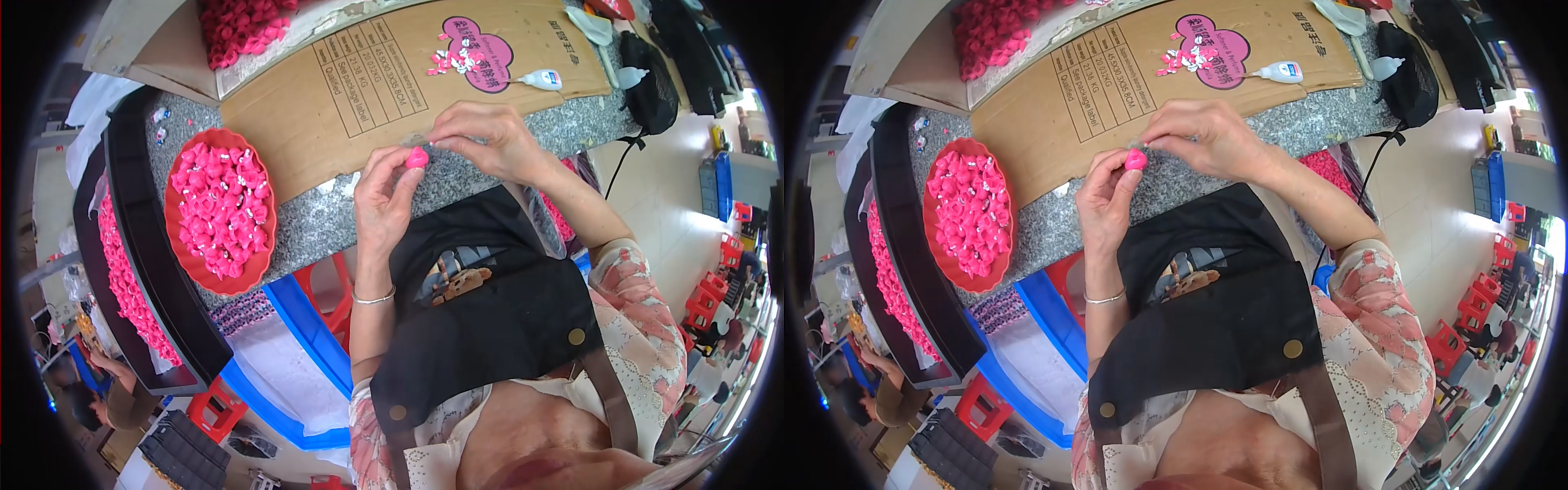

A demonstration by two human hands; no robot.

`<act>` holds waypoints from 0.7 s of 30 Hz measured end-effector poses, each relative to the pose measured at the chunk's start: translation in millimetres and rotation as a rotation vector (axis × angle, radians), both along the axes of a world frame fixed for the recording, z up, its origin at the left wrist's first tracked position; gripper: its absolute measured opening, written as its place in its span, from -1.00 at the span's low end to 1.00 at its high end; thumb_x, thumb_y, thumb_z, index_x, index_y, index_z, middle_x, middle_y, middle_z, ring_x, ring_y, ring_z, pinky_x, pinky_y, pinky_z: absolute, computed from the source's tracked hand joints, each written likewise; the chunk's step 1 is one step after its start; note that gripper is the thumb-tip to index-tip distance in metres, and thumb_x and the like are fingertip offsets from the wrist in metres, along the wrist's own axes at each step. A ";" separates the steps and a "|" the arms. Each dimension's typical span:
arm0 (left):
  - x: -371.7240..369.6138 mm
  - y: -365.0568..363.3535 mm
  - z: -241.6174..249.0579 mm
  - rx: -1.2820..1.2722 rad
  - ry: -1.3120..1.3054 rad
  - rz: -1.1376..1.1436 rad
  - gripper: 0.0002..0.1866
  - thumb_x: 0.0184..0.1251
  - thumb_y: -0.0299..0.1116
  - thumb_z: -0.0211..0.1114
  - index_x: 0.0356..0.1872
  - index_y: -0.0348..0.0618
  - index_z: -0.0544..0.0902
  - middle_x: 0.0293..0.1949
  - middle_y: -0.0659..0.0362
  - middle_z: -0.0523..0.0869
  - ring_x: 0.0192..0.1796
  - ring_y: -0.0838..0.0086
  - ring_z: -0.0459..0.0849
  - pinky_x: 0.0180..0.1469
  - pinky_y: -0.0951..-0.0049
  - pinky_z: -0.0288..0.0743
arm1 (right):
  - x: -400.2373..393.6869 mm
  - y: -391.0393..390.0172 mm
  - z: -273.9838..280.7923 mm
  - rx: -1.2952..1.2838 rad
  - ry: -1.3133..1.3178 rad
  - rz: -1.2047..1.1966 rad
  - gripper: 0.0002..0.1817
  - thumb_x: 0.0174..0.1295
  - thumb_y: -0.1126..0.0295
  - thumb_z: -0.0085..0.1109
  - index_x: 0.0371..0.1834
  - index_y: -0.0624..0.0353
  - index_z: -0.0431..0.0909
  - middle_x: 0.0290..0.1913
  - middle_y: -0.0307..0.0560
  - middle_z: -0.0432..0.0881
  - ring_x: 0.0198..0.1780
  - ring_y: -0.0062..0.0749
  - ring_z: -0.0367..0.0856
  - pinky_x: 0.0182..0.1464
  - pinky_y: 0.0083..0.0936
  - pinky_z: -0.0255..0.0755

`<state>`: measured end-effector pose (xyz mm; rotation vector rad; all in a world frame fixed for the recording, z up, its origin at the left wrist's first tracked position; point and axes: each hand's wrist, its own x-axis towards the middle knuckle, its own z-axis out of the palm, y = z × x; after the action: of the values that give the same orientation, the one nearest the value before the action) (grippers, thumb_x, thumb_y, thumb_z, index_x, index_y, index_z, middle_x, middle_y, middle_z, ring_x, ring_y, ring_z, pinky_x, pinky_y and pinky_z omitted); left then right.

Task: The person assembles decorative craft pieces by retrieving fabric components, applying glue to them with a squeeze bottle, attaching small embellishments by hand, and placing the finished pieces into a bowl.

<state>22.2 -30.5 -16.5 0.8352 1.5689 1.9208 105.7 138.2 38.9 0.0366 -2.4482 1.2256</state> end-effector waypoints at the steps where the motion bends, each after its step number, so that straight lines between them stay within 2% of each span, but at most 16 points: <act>1: 1.1 1.5 1.3 0.004 -0.003 -0.016 -0.80 0.20 -0.64 0.19 -0.14 -0.38 0.54 -0.15 0.17 0.50 -0.12 0.57 0.50 -0.07 0.62 0.41 | 0.6 -3.3 0.3 -0.003 0.021 0.005 -0.79 -0.02 0.61 0.24 -0.27 0.19 0.65 -0.33 -0.08 0.61 -0.31 -0.33 0.62 -0.30 -0.54 0.50; 7: 4.2 5.5 1.8 -0.006 0.013 -0.044 -0.81 0.20 -0.66 0.18 -0.14 -0.40 0.54 -0.16 0.17 0.50 -0.14 0.57 0.50 -0.07 0.62 0.40 | 4.8 -1.3 -9.2 0.153 0.079 0.031 -0.70 -0.11 0.62 0.27 -0.23 0.12 0.65 -0.32 -0.09 0.60 -0.30 -0.29 0.62 -0.32 -0.51 0.51; 10: 5.8 6.9 2.8 -0.032 0.025 -0.044 -0.82 0.20 -0.65 0.18 -0.15 -0.40 0.55 -0.16 0.16 0.50 -0.14 0.56 0.50 -0.07 0.62 0.41 | 7.2 -0.5 -10.3 0.217 0.097 0.028 -0.65 -0.12 0.62 0.26 -0.19 0.12 0.63 -0.30 -0.09 0.59 -0.31 -0.29 0.61 -0.32 -0.50 0.51; 13: 8.0 8.5 1.9 -0.026 -0.009 -0.040 -0.82 0.21 -0.63 0.18 -0.16 -0.40 0.54 -0.16 0.16 0.50 -0.14 0.57 0.50 -0.06 0.61 0.41 | 9.1 -5.7 -8.0 0.365 0.157 0.022 -0.69 -0.08 0.59 0.20 -0.18 0.17 0.59 -0.33 -0.13 0.55 -0.29 -0.24 0.57 -0.31 -0.45 0.48; 16: 9.9 11.7 3.6 0.015 -0.057 0.001 -0.86 0.18 -0.63 0.19 -0.22 -0.36 0.56 -0.25 0.21 0.50 -0.26 0.63 0.49 -0.20 0.66 0.39 | 12.5 -9.8 -9.2 0.314 0.114 0.005 -0.71 -0.06 0.58 0.20 -0.18 0.20 0.59 -0.33 -0.12 0.54 -0.28 -0.22 0.56 -0.28 -0.42 0.48; 19: 11.6 14.1 -4.2 0.017 -0.126 0.018 -0.87 0.20 -0.63 0.18 -0.22 -0.35 0.55 -0.25 0.22 0.49 -0.26 0.64 0.49 -0.21 0.67 0.40 | 12.9 -15.9 -8.8 0.173 0.063 -0.022 -0.74 0.00 0.57 0.20 -0.18 0.21 0.58 -0.36 -0.13 0.54 -0.29 -0.28 0.55 -0.27 -0.48 0.46; 21: 11.0 10.2 -3.2 0.000 -0.111 -0.033 -0.87 0.20 -0.63 0.17 -0.22 -0.34 0.54 -0.25 0.22 0.49 -0.26 0.64 0.50 -0.20 0.66 0.41 | 14.6 -8.0 -15.2 -0.045 -0.051 0.032 -0.75 0.03 0.55 0.21 -0.17 0.22 0.58 -0.39 -0.15 0.53 -0.31 -0.35 0.54 -0.26 -0.56 0.43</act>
<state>33.2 -20.3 -19.7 0.7373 1.4807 1.9096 120.3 130.3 23.7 0.0330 -2.4721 1.3101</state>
